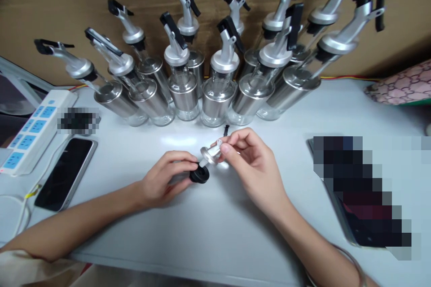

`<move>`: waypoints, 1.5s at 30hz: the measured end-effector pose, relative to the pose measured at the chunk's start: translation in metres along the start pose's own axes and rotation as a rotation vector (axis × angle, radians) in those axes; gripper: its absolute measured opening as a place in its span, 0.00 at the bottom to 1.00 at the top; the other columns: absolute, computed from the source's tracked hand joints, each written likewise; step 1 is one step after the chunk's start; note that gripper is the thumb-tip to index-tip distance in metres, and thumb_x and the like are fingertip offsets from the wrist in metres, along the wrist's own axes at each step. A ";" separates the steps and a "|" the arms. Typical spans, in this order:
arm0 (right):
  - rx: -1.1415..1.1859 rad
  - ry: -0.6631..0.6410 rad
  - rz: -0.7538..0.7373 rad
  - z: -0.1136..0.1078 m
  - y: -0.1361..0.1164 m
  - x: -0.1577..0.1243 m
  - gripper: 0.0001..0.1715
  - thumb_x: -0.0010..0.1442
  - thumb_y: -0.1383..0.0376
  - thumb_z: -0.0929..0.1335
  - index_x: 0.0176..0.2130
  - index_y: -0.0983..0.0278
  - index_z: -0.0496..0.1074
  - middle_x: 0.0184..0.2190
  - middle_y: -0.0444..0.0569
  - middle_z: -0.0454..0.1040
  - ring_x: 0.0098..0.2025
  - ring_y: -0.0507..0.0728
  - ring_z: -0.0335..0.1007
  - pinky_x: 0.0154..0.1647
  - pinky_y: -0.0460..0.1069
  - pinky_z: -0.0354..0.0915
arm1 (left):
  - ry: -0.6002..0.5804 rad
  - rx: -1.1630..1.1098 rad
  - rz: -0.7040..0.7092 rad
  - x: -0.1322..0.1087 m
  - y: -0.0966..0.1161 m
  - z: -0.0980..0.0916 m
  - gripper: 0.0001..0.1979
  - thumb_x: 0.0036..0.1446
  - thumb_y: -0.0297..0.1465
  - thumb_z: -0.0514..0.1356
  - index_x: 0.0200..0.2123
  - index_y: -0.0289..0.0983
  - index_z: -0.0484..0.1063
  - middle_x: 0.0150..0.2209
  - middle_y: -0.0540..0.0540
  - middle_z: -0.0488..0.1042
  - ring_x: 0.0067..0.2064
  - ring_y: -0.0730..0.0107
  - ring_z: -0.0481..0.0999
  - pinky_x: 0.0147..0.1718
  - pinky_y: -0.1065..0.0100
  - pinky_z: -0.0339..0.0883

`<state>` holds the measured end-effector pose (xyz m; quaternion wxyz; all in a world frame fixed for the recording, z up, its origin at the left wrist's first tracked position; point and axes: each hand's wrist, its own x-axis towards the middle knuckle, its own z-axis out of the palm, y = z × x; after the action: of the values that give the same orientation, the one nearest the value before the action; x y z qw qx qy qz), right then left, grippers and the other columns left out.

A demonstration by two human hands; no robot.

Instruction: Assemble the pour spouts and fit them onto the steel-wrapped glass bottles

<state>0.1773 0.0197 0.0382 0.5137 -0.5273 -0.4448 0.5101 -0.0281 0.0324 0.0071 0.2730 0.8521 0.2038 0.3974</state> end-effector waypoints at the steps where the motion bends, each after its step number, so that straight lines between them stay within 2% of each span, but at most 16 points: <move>1: 0.004 0.000 -0.009 0.000 0.000 -0.001 0.16 0.52 0.54 0.74 0.29 0.59 0.67 0.31 0.43 0.76 0.28 0.51 0.72 0.32 0.47 0.70 | 0.004 0.003 0.000 0.000 0.000 -0.001 0.19 0.63 0.24 0.54 0.56 0.39 0.59 0.48 0.41 0.69 0.51 0.65 0.72 0.48 0.65 0.71; 7: -0.050 -0.040 -0.048 0.002 -0.003 -0.002 0.15 0.53 0.55 0.74 0.29 0.60 0.67 0.30 0.45 0.77 0.28 0.52 0.74 0.32 0.47 0.72 | 0.007 0.022 -0.006 0.000 -0.003 -0.002 0.20 0.64 0.24 0.52 0.59 0.38 0.57 0.48 0.39 0.68 0.51 0.62 0.71 0.48 0.61 0.71; 12: -0.034 -0.059 -0.042 0.004 -0.003 -0.003 0.16 0.52 0.56 0.75 0.28 0.60 0.67 0.30 0.44 0.77 0.27 0.51 0.74 0.31 0.46 0.73 | 0.031 0.028 0.042 0.001 -0.005 -0.001 0.18 0.65 0.26 0.51 0.58 0.35 0.58 0.47 0.40 0.66 0.51 0.63 0.70 0.48 0.63 0.71; 17: -0.016 -0.068 -0.030 0.004 -0.004 -0.002 0.15 0.50 0.59 0.76 0.27 0.61 0.67 0.30 0.43 0.76 0.26 0.49 0.74 0.31 0.44 0.74 | 0.044 0.013 0.016 0.003 -0.005 -0.002 0.18 0.65 0.27 0.51 0.58 0.38 0.59 0.48 0.40 0.64 0.50 0.64 0.69 0.45 0.63 0.72; 20: -0.007 -0.079 -0.030 0.004 -0.004 -0.001 0.15 0.50 0.60 0.76 0.27 0.61 0.67 0.29 0.43 0.76 0.26 0.49 0.74 0.31 0.44 0.74 | 0.018 -0.034 -0.003 0.003 -0.005 -0.003 0.19 0.66 0.28 0.50 0.59 0.39 0.57 0.50 0.39 0.63 0.52 0.62 0.68 0.48 0.60 0.71; 23: -0.005 -0.103 -0.031 0.005 -0.004 -0.001 0.15 0.51 0.59 0.75 0.27 0.61 0.67 0.28 0.43 0.77 0.26 0.49 0.75 0.31 0.44 0.74 | -0.016 -0.131 -0.046 0.004 -0.006 -0.003 0.18 0.67 0.29 0.48 0.60 0.39 0.56 0.52 0.37 0.64 0.55 0.60 0.67 0.52 0.56 0.68; 27: 0.005 -0.111 -0.028 0.006 -0.002 -0.002 0.17 0.52 0.58 0.75 0.27 0.61 0.65 0.26 0.43 0.78 0.25 0.49 0.75 0.30 0.44 0.74 | -0.068 -0.259 -0.118 0.003 -0.008 -0.003 0.19 0.68 0.31 0.48 0.61 0.40 0.54 0.54 0.37 0.64 0.57 0.60 0.65 0.50 0.59 0.68; 30: 0.019 -0.102 -0.020 0.005 -0.003 -0.002 0.17 0.51 0.58 0.75 0.26 0.61 0.65 0.28 0.43 0.79 0.25 0.49 0.75 0.30 0.44 0.74 | -0.116 -0.313 -0.224 0.003 -0.010 -0.004 0.20 0.68 0.34 0.48 0.62 0.42 0.53 0.56 0.38 0.64 0.56 0.59 0.67 0.49 0.59 0.68; 33: 0.008 -0.099 0.008 0.004 -0.004 -0.001 0.18 0.51 0.57 0.76 0.26 0.61 0.66 0.24 0.42 0.78 0.24 0.50 0.75 0.29 0.44 0.74 | -0.148 -0.355 -0.282 0.004 -0.011 -0.006 0.20 0.68 0.36 0.48 0.62 0.42 0.54 0.57 0.38 0.64 0.57 0.58 0.67 0.50 0.58 0.67; 36: -0.023 -0.082 0.027 0.004 -0.005 -0.001 0.18 0.50 0.56 0.76 0.25 0.61 0.66 0.23 0.42 0.78 0.23 0.51 0.75 0.27 0.45 0.74 | -0.136 -0.358 -0.266 0.005 -0.011 -0.007 0.20 0.68 0.36 0.48 0.62 0.44 0.55 0.58 0.39 0.64 0.58 0.58 0.66 0.50 0.59 0.67; 40: -0.062 -0.053 0.044 0.004 -0.005 -0.001 0.18 0.49 0.55 0.76 0.25 0.61 0.66 0.31 0.47 0.82 0.24 0.51 0.75 0.27 0.46 0.74 | -0.144 -0.314 -0.264 0.003 -0.011 -0.006 0.21 0.68 0.33 0.49 0.63 0.46 0.54 0.58 0.40 0.64 0.57 0.60 0.66 0.50 0.60 0.67; 45: -0.097 -0.036 0.030 0.005 -0.001 -0.001 0.19 0.49 0.53 0.75 0.25 0.61 0.68 0.30 0.47 0.82 0.24 0.52 0.75 0.27 0.47 0.74 | -0.158 -0.258 -0.318 0.002 -0.011 -0.004 0.22 0.67 0.31 0.49 0.63 0.46 0.53 0.57 0.41 0.64 0.57 0.59 0.67 0.55 0.56 0.63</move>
<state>0.1728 0.0197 0.0399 0.4716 -0.5488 -0.4701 0.5053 -0.0319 0.0434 0.0034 0.4543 0.7957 0.2610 0.3039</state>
